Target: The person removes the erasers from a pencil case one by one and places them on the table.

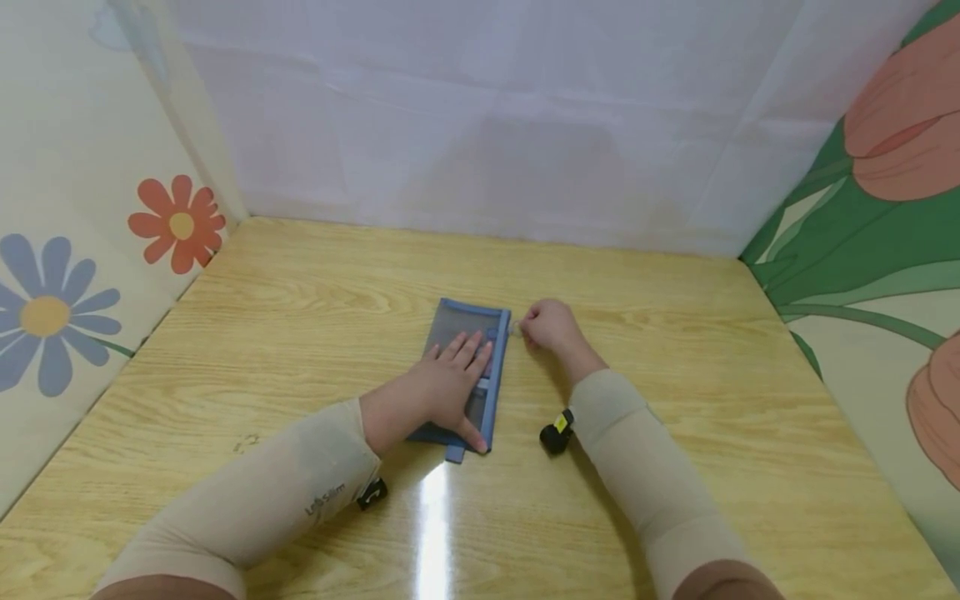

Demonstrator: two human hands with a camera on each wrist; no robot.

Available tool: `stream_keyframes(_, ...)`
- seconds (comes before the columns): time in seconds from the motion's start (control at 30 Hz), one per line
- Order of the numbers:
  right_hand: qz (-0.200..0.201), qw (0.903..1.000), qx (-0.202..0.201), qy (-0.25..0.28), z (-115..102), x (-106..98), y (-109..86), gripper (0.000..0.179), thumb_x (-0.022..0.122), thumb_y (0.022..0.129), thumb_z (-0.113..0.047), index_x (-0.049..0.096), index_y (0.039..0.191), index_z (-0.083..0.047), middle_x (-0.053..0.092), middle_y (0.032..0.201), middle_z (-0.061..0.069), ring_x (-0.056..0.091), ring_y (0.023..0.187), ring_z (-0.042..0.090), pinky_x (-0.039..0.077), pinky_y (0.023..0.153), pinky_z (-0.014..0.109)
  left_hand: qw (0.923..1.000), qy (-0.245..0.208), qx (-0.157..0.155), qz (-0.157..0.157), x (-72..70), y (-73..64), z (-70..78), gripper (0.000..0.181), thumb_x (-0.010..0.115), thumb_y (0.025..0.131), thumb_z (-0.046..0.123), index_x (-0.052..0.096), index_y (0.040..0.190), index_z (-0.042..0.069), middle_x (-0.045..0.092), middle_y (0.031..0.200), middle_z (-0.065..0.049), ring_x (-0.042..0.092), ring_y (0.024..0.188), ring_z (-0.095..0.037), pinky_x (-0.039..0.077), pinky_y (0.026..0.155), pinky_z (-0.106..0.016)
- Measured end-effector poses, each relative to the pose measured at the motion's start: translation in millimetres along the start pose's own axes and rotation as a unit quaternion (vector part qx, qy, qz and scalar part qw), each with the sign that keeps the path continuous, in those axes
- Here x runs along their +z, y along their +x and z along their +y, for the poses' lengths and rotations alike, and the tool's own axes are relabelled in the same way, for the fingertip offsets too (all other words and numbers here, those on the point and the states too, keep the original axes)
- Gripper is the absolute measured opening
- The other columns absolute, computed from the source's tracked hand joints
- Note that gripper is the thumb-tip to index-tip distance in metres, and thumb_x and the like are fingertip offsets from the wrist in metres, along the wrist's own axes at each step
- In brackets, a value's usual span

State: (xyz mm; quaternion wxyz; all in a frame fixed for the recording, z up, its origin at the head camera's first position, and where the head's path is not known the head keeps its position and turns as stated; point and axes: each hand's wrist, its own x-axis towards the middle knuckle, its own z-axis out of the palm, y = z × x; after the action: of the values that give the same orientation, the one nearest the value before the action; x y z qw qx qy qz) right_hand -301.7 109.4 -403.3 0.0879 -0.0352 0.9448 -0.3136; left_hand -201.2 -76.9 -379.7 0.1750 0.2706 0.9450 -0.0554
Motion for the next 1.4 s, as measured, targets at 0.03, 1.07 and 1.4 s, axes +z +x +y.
stream_keyframes(0.03, 0.002, 1.0000, 0.003, 0.002, 0, 0, 0.7, 0.015, 0.060, 0.083, -0.014, 0.064, 0.073, -0.006, 0.061, 0.060, 0.001, 0.057, 0.058, 0.015, 0.045, 0.058, 0.024, 1.0000, 0.002, 0.000, -0.001, 0.2, 0.2, 0.1, 0.142, 0.049, 0.044, 0.090, -0.006, 0.146, 0.010, -0.009, 0.152, -0.014, -0.003, 0.138, -0.033, 0.015, 0.107, -0.055)
stream_keyframes(1.07, 0.037, 0.9982, 0.012, 0.045, 1, -2, 8.3, 0.012, 0.055, 0.079, -0.006, 0.066, 0.077, -0.001, 0.061, 0.058, 0.003, 0.057, 0.051, 0.012, 0.047, 0.054, 0.022, 0.9999, -0.005, 0.007, 0.006, -1.6, -2.7, 1.2, 0.140, 0.051, 0.046, 0.089, -0.004, 0.147, 0.009, -0.006, 0.152, -0.015, -0.001, 0.138, -0.034, 0.015, 0.106, -0.056)
stream_keyframes(1.4, 0.059, 0.9965, 0.027, 0.053, 3, -2, 11.5, 0.012, 0.053, 0.078, -0.004, 0.065, 0.079, -0.001, 0.060, 0.056, 0.003, 0.056, 0.050, 0.013, 0.046, 0.050, 0.022, 0.9999, -0.011, 0.010, 0.002, -3.9, -3.6, 1.6, 0.138, 0.052, 0.047, 0.088, -0.003, 0.147, 0.010, -0.006, 0.152, -0.015, -0.002, 0.138, -0.034, 0.015, 0.107, -0.056)
